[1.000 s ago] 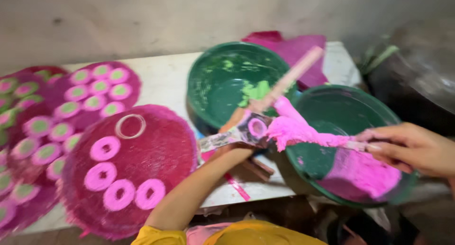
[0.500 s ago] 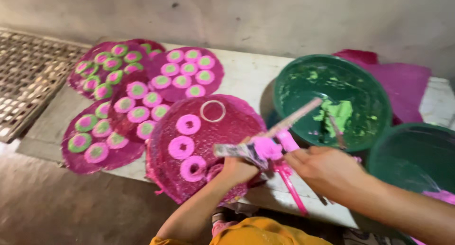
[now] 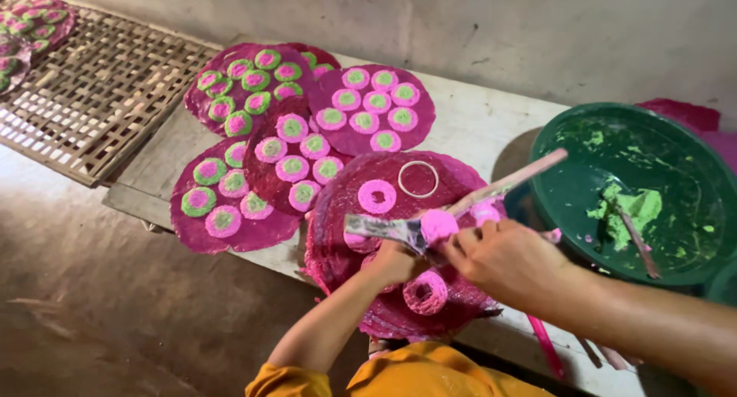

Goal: The person decorates circular mats by stamping them with pink and green paste. They dip a wooden applicator tool into bowls of paste and press it onto the mats to create circular designs, occasionally using a small ring as a guide.

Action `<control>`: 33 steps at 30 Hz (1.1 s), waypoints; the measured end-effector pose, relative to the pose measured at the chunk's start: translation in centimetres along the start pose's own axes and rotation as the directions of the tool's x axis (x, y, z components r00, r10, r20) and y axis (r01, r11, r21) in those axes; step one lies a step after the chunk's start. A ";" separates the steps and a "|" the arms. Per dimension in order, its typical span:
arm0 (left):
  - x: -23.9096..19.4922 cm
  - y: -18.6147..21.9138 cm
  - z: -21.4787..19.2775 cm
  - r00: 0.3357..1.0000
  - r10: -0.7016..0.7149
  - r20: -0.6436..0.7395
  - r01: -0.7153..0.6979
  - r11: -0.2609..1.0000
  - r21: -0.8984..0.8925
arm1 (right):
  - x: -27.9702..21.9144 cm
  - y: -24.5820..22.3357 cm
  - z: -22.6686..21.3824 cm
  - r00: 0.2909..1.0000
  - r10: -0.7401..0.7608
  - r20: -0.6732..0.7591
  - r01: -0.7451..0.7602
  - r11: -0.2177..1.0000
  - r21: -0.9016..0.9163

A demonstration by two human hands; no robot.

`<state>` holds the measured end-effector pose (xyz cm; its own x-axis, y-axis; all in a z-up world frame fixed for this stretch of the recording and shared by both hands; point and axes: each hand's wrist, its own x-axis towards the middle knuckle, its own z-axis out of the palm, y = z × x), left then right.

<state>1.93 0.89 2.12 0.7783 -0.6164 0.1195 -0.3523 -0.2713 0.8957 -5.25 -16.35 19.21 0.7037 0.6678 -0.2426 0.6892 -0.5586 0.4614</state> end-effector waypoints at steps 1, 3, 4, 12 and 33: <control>-0.8 0.6 -0.4 0.998 -0.055 -0.023 0.055 0.998 0.027 | 0.4 -0.3 -0.2 1.000 -0.019 0.007 0.019 0.999 0.047; -1.6 1.6 -1.4 0.980 -0.199 -0.029 0.201 0.972 0.119 | 0.1 -0.1 -1.0 0.998 -0.062 0.020 0.059 0.987 0.147; -1.9 1.9 -2.2 0.961 -0.273 -0.035 0.275 0.948 0.163 | -0.8 0.4 -1.6 1.000 0.002 -0.006 -0.001 0.974 0.225; -1.3 -1.5 -3.5 0.998 0.001 -0.066 0.031 0.875 0.484 | 0.1 0.7 0.0 0.999 0.030 0.020 -0.032 0.995 0.095; -1.5 2.1 -4.5 0.861 0.382 -0.335 -0.061 0.733 0.677 | 4.8 -1.6 1.5 0.999 -0.030 -0.027 0.031 0.999 0.019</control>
<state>2.37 4.52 5.75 0.7102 -0.3868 0.5882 -0.6581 -0.6616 0.3594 -2.71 -12.98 16.07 0.6776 0.6974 -0.2331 0.7137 -0.5473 0.4372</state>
